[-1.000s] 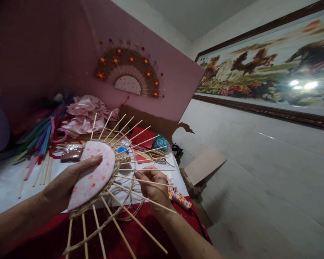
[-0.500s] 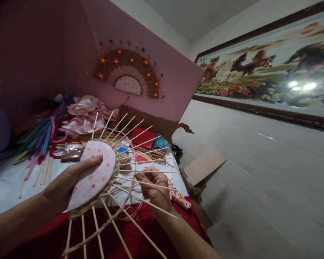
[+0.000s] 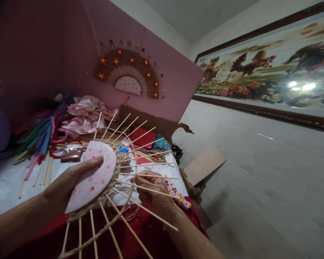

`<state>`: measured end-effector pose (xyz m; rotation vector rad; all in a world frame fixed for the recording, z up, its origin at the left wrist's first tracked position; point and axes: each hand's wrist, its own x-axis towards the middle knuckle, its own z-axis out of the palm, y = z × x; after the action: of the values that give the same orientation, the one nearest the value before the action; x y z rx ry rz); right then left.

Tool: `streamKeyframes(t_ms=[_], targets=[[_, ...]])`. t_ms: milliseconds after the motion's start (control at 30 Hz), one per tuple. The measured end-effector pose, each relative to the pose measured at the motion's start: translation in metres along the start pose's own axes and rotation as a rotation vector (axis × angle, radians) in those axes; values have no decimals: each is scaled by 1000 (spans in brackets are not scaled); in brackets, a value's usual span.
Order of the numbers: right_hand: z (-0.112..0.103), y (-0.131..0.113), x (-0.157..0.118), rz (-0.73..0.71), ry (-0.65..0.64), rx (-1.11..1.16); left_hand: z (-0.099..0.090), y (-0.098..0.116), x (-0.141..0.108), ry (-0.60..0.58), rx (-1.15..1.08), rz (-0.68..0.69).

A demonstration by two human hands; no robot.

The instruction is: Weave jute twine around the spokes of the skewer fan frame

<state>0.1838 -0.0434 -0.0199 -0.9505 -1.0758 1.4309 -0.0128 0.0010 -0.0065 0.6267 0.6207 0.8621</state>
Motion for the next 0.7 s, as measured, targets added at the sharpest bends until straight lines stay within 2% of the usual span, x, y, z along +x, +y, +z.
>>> streamKeyframes(t_ms=[267, 600, 700], targets=[[-2, 0, 1, 34, -100, 42, -2, 0, 1, -11, -6, -13], [-1, -1, 1, 21, -138, 61, -2, -1, 2, 17, -5, 3], [-2, -1, 1, 10, -114, 96, -2, -2, 2, 17, -16, 12]])
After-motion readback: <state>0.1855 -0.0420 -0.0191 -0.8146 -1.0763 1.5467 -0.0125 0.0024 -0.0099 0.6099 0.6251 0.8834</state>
